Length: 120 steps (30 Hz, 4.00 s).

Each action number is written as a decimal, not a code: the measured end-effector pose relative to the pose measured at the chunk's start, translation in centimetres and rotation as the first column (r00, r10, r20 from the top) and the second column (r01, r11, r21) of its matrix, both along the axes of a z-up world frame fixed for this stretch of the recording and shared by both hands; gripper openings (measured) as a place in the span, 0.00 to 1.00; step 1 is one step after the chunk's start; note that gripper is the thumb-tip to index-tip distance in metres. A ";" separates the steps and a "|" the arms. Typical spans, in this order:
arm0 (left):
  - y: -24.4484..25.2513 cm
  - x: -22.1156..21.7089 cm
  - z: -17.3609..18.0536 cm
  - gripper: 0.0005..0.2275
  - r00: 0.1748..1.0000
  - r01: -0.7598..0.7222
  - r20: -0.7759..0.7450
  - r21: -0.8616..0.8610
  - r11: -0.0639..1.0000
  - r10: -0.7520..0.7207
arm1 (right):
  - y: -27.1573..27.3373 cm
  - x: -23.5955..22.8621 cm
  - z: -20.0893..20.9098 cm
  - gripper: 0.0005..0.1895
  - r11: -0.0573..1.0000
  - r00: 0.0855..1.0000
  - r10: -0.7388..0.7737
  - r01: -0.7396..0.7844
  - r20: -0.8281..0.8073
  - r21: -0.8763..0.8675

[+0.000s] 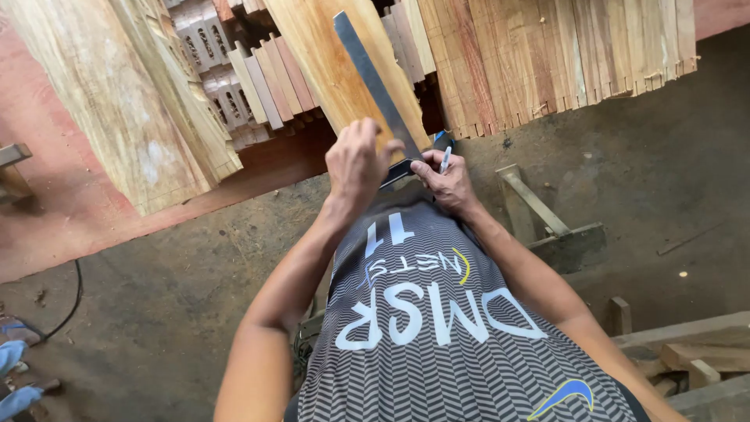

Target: Measuring and marking wooden boards using a try square and pencil on a workbench.

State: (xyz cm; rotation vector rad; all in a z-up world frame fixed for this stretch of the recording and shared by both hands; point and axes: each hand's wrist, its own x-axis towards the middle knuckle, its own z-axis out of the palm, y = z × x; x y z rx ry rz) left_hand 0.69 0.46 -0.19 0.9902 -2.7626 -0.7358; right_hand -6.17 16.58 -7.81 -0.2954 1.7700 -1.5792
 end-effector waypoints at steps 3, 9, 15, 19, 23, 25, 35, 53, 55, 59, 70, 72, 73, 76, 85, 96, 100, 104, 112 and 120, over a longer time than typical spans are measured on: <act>0.8 1.4 0.3 0.33 0.900 0.428 -0.007 -0.177 0.886 -0.436 | -0.3 -0.2 0.0 0.09 1.000 1.000 -0.023 0.023 0.018 -0.010; 0.3 1.6 -0.1 0.37 0.781 0.602 0.217 -0.009 0.799 -0.586 | -0.2 0.0 0.3 0.05 0.999 1.000 -0.021 0.020 0.020 0.038; 0.1 1.7 -1.5 0.38 0.773 0.621 0.180 -0.018 0.784 -0.608 | -0.2 -0.1 0.0 0.06 0.997 0.994 -0.071 0.070 0.079 0.015; 0.2 1.5 -1.5 0.35 0.776 0.621 0.170 -0.035 0.783 -0.608 | -0.2 -0.5 0.4 0.05 0.998 0.996 -0.061 0.060 0.057 0.021; 0.3 1.5 -1.6 0.35 0.776 0.619 0.175 -0.030 0.785 -0.605 | 0.0 -0.4 0.0 0.04 0.997 0.996 -0.079 0.078 0.030 0.020; 0.3 1.4 -1.5 0.35 0.778 0.617 0.177 -0.031 0.786 -0.603 | 0.0 -0.4 -0.2 0.04 0.997 0.996 -0.078 0.078 0.030 0.021; 0.4 1.3 -1.6 0.35 0.786 0.607 0.178 -0.041 0.794 -0.592 | 0.0 -1.0 0.1 0.05 0.998 1.000 -0.015 0.015 -0.003 0.053; 0.6 1.3 -1.7 0.35 0.800 0.590 0.177 -0.059 0.805 -0.573 | 0.2 -0.9 -0.5 0.05 0.997 1.000 -0.011 0.012 -0.021 0.075; 0.6 1.3 -1.7 0.35 0.800 0.589 0.175 -0.056 0.806 -0.573 | 0.2 -1.0 -0.5 0.05 0.997 1.000 -0.003 0.005 -0.026 0.077; 0.6 1.3 -1.6 0.35 0.803 0.587 0.166 -0.060 0.807 -0.572 | 0.3 -1.1 -0.1 0.05 0.997 1.000 -0.006 0.006 -0.002 0.082; 1.4 1.0 -1.6 0.33 0.830 0.550 0.162 -0.081 0.831 -0.533 | 0.5 -1.9 2.3 0.07 0.994 0.994 0.014 -0.002 -0.110 0.109; 1.5 1.0 -1.8 0.34 0.833 0.542 0.176 -0.073 0.837 -0.524 | 0.9 -2.5 4.3 0.08 0.990 0.970 0.041 -0.006 -0.239 0.143; 1.4 1.0 -1.9 0.34 0.832 0.544 0.180 -0.076 0.835 -0.526 | 1.2 -2.7 4.8 0.09 0.991 0.947 -0.001 0.044 -0.320 0.127; 1.7 1.1 -2.0 0.34 0.834 0.541 0.179 -0.070 0.838 -0.522 | 2.1 -3.5 7.0 0.14 0.995 0.863 -0.013 0.059 -0.505 0.076; 1.8 1.3 -2.3 0.33 0.838 0.537 0.166 -0.090 0.839 -0.519 | 3.7 -3.9 8.4 0.20 0.998 0.800 0.052 -0.064 -0.598 0.001; 1.9 1.3 -2.3 0.34 0.828 0.551 0.183 -0.085 0.830 -0.530 | 1.4 -2.4 9.8 0.07 0.992 0.582 0.027 -0.119 -0.813 -0.052; 1.9 1.2 -2.3 0.34 0.824 0.552 0.202 -0.081 0.830 -0.529 | 1.3 -2.4 9.6 0.08 0.991 0.592 0.017 -0.116 -0.806 -0.064; 1.8 1.2 -2.0 0.34 0.820 0.556 0.205 -0.059 0.829 -0.535 | 1.3 -2.3 9.6 0.07 0.991 0.620 0.034 -0.120 -0.784 -0.052; 1.8 1.1 -1.5 0.34 0.824 0.552 0.191 -0.064 0.831 -0.533 | 1.0 -2.4 9.7 0.08 0.989 0.604 0.037 -0.136 -0.796 -0.056; 1.8 1.2 -1.8 0.33 0.829 0.550 0.168 -0.082 0.831 -0.533 | 1.7 -3.6 10.4 0.07 0.970 0.579 0.191 -0.234 -0.793 0.063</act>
